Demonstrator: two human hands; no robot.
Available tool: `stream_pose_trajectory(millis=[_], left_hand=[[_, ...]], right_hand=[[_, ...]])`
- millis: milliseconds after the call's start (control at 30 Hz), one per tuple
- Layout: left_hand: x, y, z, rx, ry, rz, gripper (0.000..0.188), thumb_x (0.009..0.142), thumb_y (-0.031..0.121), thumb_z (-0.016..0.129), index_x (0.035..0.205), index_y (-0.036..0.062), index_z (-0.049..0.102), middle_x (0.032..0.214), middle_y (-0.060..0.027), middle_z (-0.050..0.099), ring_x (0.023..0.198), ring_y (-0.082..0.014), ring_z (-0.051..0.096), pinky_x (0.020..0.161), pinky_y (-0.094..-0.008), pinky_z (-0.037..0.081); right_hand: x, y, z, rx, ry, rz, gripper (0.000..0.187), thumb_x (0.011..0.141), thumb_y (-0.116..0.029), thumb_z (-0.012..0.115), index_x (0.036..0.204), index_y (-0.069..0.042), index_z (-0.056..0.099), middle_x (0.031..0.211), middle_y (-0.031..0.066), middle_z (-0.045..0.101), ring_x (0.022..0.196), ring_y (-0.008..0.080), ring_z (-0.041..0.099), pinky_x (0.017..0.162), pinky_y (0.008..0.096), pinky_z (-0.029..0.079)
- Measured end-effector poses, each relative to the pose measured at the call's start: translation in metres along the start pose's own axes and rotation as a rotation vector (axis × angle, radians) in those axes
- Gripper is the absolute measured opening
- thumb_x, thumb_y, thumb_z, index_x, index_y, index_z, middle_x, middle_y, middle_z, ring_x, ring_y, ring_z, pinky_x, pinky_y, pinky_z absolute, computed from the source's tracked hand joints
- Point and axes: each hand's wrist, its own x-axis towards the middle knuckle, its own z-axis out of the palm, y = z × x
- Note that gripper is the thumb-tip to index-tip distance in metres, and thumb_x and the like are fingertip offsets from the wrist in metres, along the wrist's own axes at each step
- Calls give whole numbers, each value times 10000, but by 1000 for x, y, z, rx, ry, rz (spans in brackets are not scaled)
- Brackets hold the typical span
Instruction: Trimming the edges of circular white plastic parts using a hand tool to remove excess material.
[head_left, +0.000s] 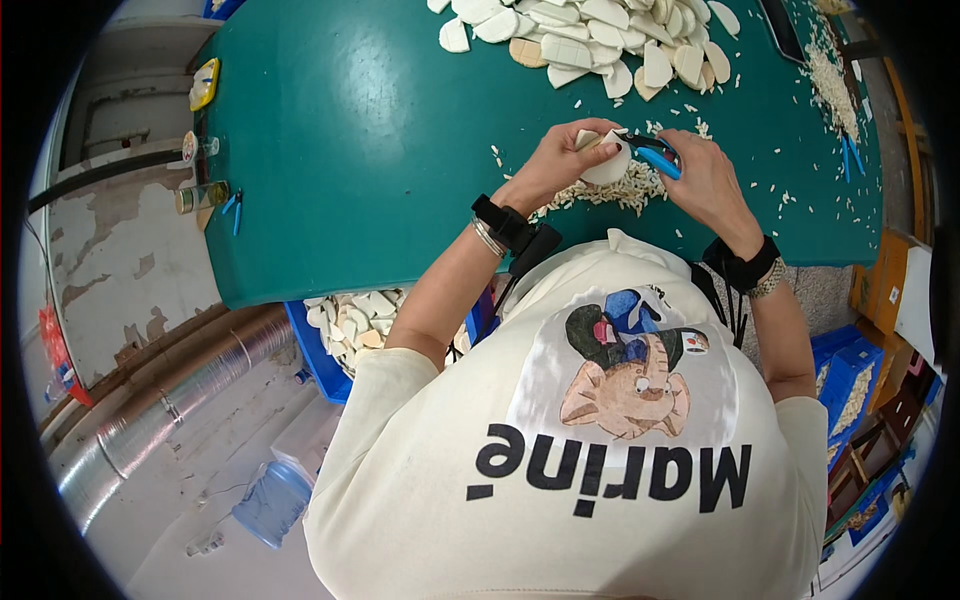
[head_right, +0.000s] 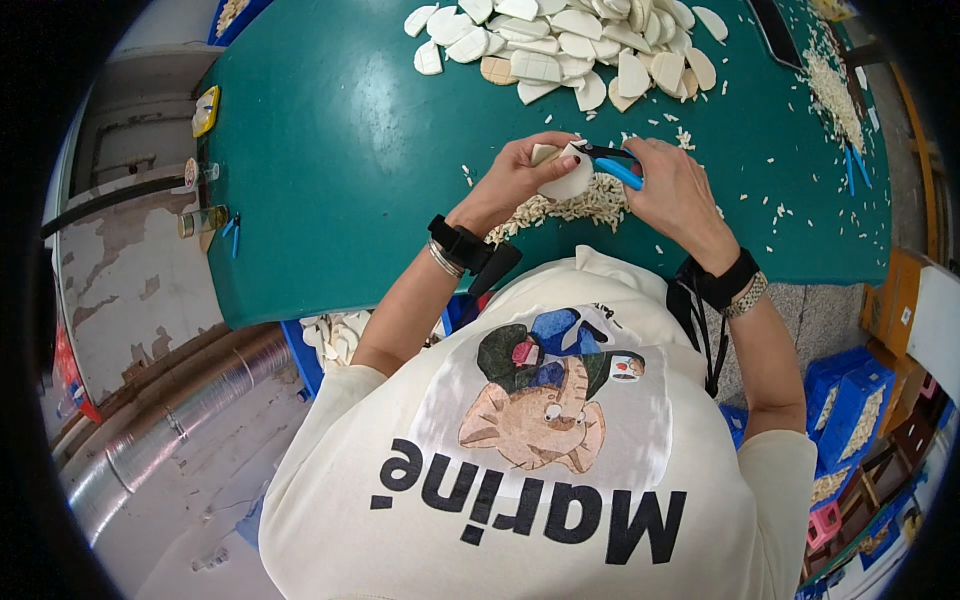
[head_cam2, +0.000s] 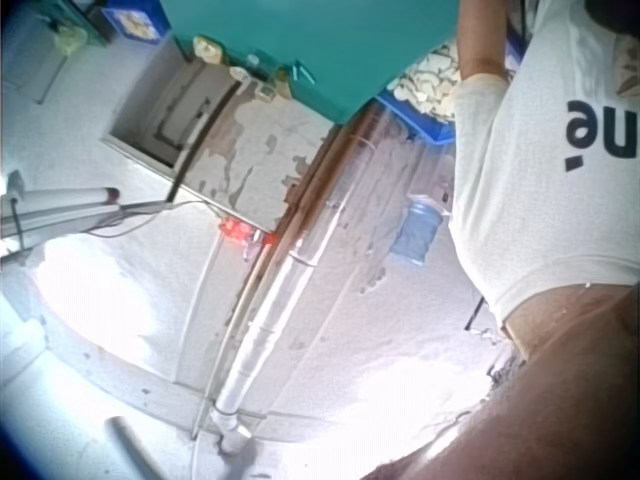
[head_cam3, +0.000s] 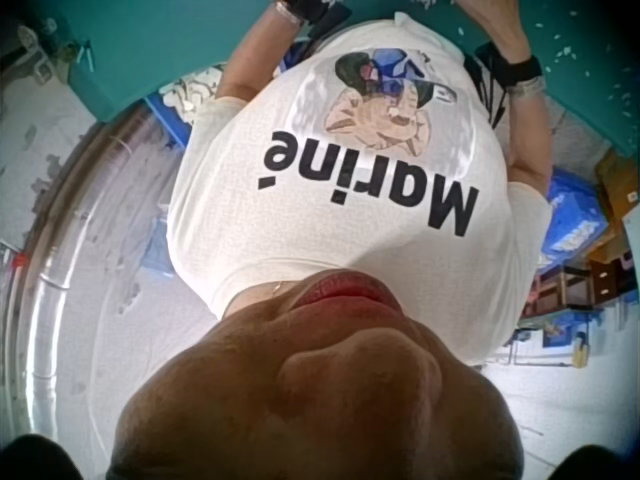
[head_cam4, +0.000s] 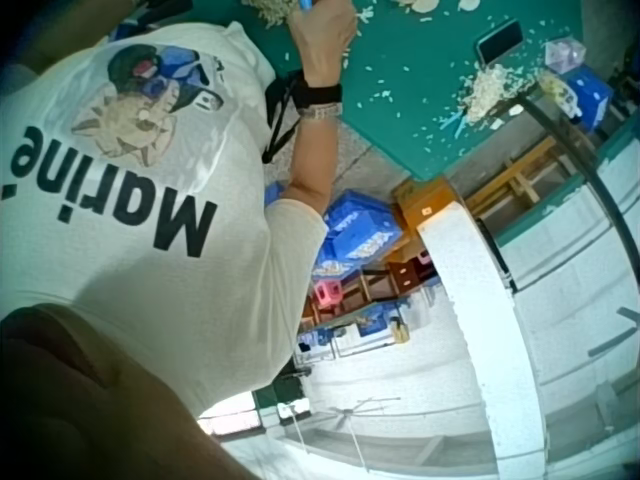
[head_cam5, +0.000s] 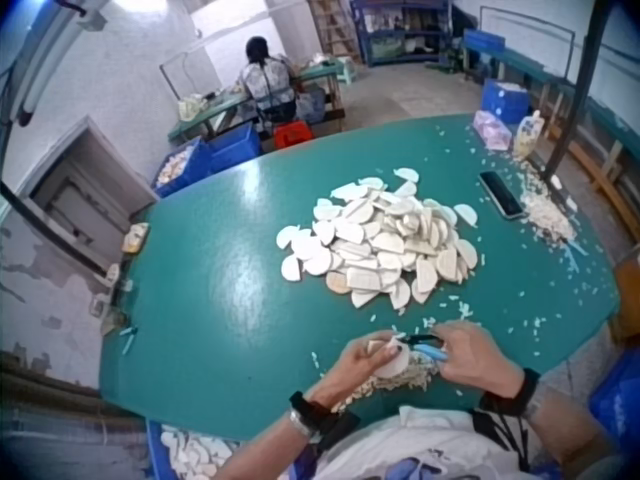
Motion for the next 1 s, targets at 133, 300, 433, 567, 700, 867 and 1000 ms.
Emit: stream_pose_trajectory(millis=[133, 300, 433, 567, 700, 867, 1000], left_hand=[[1, -1, 0, 18, -19, -4, 357, 886, 258, 660, 1183, 72, 590, 981, -28, 656, 840, -95, 623, 667, -239, 528], [2, -1, -1, 29, -32, -3, 346, 891, 243, 654, 1183, 70, 586, 988, -33, 653, 841, -94, 618, 671, -242, 525], [1, -1, 0, 49, -12, 19, 298, 905, 229, 636, 1154, 70, 605, 968, -20, 642, 864, -88, 585, 753, -246, 496], [1, 0, -1, 50, -20, 7, 298, 904, 236, 637, 1149, 69, 605, 975, -24, 639, 872, -95, 578, 765, -251, 489], [2, -6, -3, 56, -32, 14, 316, 893, 245, 651, 1154, 76, 595, 963, -19, 654, 842, -81, 604, 705, -231, 503], [2, -7, -2, 49, -20, 20, 316, 891, 258, 653, 1146, 80, 600, 957, -17, 655, 833, -78, 602, 683, -228, 500], [2, -5, -2, 46, -23, 16, 304, 891, 256, 654, 1137, 85, 608, 953, -17, 658, 831, -79, 600, 676, -232, 499]], right_hand=[[0, -2, -4, -11, -11, 10, 251, 778, -87, 609, 1016, -17, 637, 814, 151, 635, 732, 329, 616, 648, 415, 463], [0, 4, -4, -17, -20, -15, 232, 757, -80, 598, 977, -16, 635, 827, 170, 632, 757, 356, 614, 652, 431, 471], [1, 4, -4, 10, -47, -4, 172, 738, -62, 575, 896, -13, 622, 797, 186, 623, 753, 385, 608, 640, 459, 468], [1, 3, -5, 1, -44, -8, 160, 739, -63, 574, 882, -13, 626, 781, 189, 623, 742, 387, 607, 637, 463, 467], [1, -1, -8, -8, -63, -16, 146, 740, -60, 579, 865, -9, 634, 777, 194, 628, 724, 384, 612, 628, 461, 472], [1, 0, -6, 23, -74, 4, 134, 738, -57, 585, 850, -3, 635, 767, 199, 628, 705, 388, 615, 617, 459, 477], [1, 2, -4, -25, -59, -13, 179, 749, -64, 585, 906, -6, 647, 777, 199, 626, 718, 385, 612, 633, 459, 478]])
